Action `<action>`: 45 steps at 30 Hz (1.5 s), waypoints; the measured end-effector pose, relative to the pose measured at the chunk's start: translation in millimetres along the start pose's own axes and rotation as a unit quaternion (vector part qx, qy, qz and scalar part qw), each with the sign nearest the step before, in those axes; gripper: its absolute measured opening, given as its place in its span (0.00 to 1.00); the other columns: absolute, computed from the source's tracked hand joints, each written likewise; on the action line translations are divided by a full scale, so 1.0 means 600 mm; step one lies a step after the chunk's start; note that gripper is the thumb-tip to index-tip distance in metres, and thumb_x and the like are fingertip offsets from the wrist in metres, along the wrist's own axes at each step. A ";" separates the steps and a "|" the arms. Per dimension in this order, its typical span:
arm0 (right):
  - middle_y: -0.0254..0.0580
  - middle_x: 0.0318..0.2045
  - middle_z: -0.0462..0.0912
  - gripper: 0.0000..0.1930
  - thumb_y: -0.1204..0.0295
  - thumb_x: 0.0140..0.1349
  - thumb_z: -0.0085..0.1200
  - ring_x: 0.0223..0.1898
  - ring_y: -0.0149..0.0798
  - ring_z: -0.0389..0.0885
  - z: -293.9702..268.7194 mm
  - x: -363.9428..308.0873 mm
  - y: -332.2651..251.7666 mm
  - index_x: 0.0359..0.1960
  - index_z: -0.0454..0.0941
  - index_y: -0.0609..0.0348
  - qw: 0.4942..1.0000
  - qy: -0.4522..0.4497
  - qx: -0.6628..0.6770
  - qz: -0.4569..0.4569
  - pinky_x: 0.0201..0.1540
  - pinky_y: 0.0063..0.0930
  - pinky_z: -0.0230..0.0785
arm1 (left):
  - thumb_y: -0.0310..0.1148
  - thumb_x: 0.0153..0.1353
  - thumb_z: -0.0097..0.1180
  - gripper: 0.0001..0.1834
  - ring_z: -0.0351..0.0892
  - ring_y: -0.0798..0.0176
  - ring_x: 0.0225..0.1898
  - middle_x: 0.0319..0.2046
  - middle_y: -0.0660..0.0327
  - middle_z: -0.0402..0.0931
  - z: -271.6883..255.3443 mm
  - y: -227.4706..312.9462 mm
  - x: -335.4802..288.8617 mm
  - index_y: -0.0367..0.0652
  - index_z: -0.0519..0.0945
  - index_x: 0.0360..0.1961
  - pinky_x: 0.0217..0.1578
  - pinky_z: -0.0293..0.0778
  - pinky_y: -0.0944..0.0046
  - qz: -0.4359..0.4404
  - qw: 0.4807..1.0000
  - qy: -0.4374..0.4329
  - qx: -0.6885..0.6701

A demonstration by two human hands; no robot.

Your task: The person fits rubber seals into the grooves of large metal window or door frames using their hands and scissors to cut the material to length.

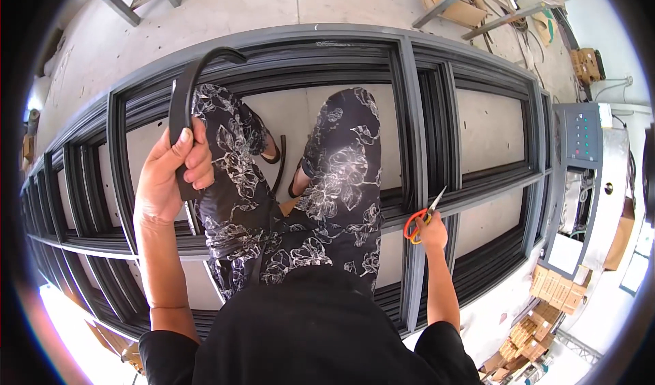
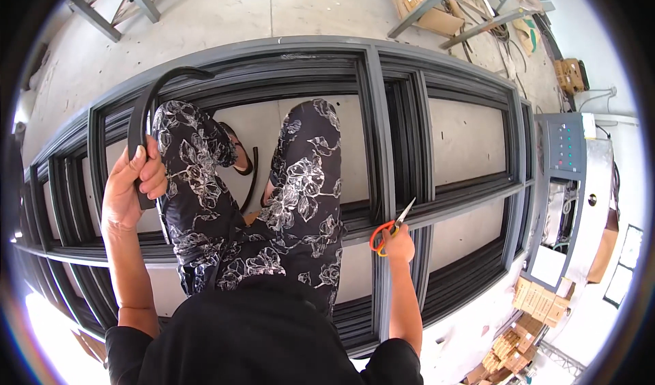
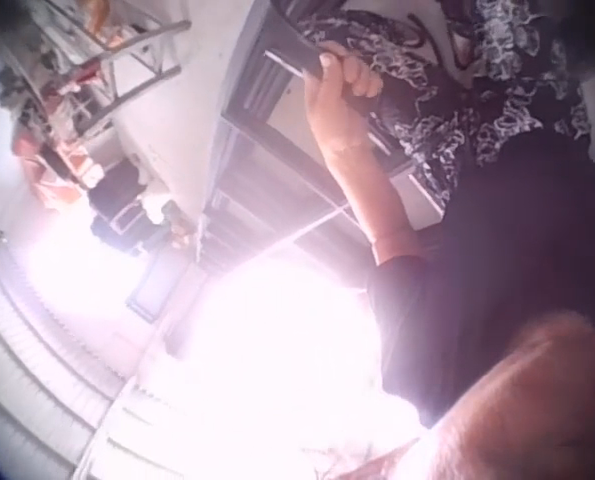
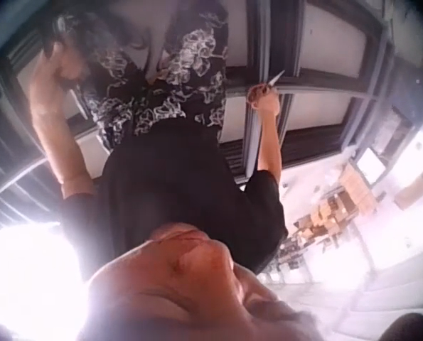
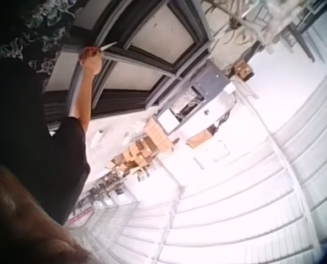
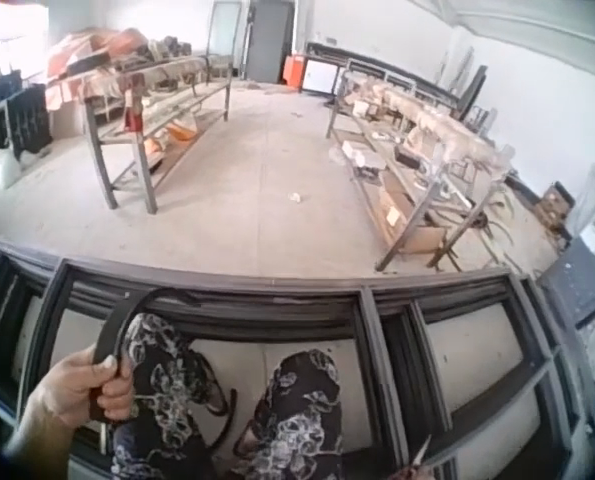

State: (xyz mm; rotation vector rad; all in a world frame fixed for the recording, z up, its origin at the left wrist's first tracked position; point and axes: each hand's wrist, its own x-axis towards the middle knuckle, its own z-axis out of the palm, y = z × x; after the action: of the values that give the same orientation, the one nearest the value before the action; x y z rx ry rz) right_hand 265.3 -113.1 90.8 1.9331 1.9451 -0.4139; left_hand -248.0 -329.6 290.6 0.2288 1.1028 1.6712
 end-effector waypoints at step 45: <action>0.31 0.16 0.68 0.28 0.43 0.74 0.36 0.16 0.33 0.65 0.357 -0.487 -1.426 0.29 0.70 0.55 0.621 -0.651 0.437 0.004 0.22 0.33 0.65 | 0.56 0.63 0.57 0.34 0.71 0.49 0.60 0.55 0.52 0.74 -0.794 0.175 0.049 0.41 0.72 0.61 0.59 0.70 0.55 -0.066 0.584 0.499 0.636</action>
State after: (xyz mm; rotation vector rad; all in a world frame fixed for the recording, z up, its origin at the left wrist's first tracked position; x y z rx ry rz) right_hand -580.0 -485.7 -9.2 1.1152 0.6549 -2.2648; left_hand -629.0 -565.3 95.2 0.0457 2.9847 0.3854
